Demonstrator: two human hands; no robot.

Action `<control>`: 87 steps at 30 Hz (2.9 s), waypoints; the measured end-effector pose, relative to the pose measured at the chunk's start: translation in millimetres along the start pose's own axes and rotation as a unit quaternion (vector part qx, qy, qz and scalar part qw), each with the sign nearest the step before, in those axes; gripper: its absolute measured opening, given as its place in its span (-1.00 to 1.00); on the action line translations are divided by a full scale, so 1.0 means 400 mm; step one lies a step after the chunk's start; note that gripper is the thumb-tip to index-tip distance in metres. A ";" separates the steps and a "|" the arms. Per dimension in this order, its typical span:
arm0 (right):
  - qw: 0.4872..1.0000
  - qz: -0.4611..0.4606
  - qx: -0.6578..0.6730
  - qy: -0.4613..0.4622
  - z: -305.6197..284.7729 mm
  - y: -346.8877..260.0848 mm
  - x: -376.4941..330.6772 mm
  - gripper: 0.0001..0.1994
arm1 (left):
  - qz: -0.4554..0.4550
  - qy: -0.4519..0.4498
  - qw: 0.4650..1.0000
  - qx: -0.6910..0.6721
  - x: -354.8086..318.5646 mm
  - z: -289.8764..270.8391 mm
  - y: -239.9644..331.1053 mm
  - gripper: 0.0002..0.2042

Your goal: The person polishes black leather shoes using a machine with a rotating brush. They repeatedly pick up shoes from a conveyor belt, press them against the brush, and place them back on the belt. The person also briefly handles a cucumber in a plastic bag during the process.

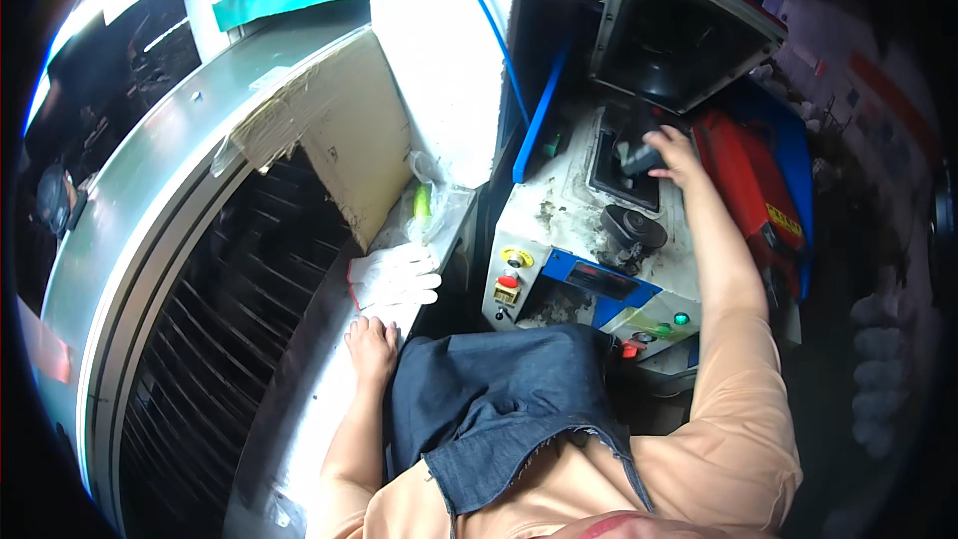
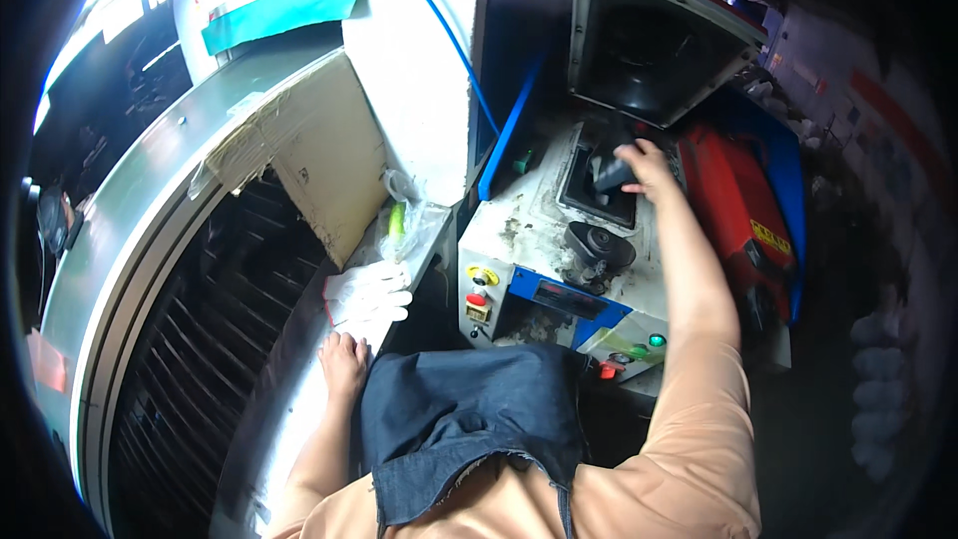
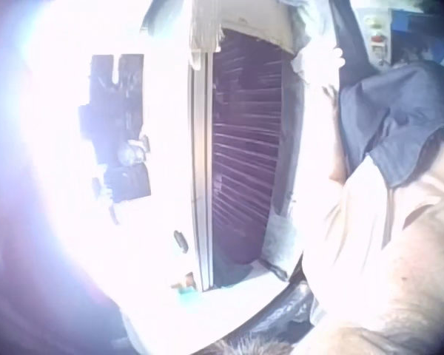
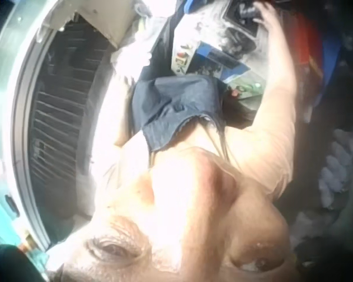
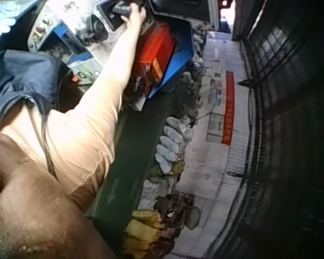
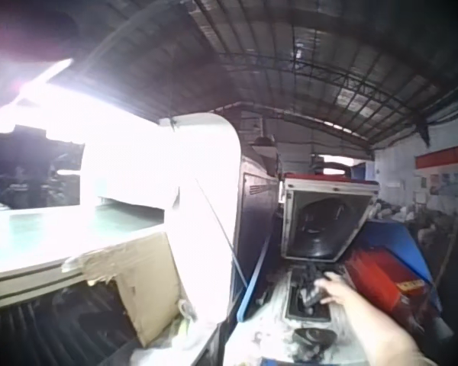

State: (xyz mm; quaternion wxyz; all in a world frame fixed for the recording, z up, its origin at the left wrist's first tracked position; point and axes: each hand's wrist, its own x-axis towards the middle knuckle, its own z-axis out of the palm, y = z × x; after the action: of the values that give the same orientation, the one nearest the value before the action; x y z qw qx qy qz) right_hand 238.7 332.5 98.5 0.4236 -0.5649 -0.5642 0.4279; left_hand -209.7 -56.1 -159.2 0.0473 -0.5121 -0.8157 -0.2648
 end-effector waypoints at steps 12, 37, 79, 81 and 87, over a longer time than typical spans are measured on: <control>0.841 0.012 0.421 -0.339 0.073 0.079 -0.596 -0.55 | 0.009 -0.215 0.702 -0.679 -0.035 -0.151 0.259 -0.34; 0.860 -0.049 -0.119 -0.494 0.455 0.318 -0.696 -0.49 | -0.429 0.394 0.623 -0.522 -0.497 -0.730 -0.849 -0.74; 0.796 -0.540 0.170 -0.215 0.162 -0.230 -1.122 -0.82 | -0.102 0.052 0.988 -0.105 -0.183 -0.119 -0.144 -0.64; 0.794 -0.541 0.175 -0.214 0.157 -0.231 -1.124 -0.85 | -0.124 0.034 0.986 -0.102 -0.180 -0.126 -0.132 -0.65; 0.791 -0.553 0.174 -0.195 0.166 -0.248 -1.107 -0.93 | -0.112 0.034 0.990 -0.077 -0.176 -0.134 -0.117 -0.67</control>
State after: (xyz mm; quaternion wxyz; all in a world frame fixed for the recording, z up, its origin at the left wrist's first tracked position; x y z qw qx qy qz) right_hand 148.9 -110.1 178.3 0.5597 0.0221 -0.7671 0.3126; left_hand -227.1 -154.6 -156.0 0.0055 -0.4105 -0.8430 -0.3476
